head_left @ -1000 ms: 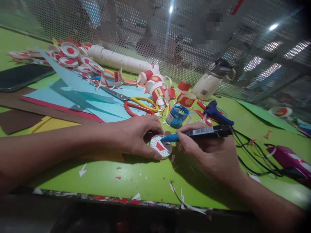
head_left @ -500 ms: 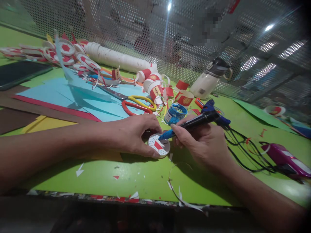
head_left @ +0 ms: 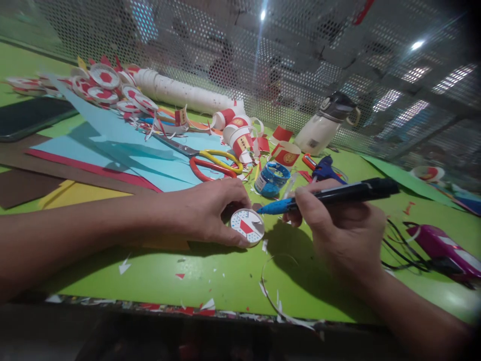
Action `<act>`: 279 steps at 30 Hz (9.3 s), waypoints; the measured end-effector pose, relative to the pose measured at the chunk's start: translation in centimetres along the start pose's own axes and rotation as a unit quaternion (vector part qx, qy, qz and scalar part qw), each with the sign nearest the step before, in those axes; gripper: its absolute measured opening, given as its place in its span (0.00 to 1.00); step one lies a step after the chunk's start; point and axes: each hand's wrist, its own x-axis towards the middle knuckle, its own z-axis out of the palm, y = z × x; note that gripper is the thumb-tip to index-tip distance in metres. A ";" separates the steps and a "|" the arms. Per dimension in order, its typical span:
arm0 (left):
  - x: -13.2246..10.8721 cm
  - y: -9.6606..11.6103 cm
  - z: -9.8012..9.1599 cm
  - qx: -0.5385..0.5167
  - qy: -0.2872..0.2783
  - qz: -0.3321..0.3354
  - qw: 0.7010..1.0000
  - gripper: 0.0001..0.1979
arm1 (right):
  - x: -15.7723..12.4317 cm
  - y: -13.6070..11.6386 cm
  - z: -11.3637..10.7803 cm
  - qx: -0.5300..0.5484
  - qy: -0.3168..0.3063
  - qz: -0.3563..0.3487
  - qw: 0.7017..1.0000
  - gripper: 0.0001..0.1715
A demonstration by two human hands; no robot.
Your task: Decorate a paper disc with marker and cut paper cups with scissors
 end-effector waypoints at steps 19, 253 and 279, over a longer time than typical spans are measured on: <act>-0.8 1.0 -0.6 -0.049 -0.001 -0.010 0.999 0.23 | 1.9 1.4 -0.8 0.152 0.070 0.050 0.985 0.06; 0.0 0.0 0.1 -0.030 -0.009 -0.045 0.999 0.21 | -0.4 0.4 0.7 0.031 -0.118 0.039 0.992 0.03; 0.0 0.0 0.1 -0.028 0.001 -0.015 0.999 0.19 | -0.3 -0.1 0.8 -0.036 -0.112 -0.027 0.993 0.05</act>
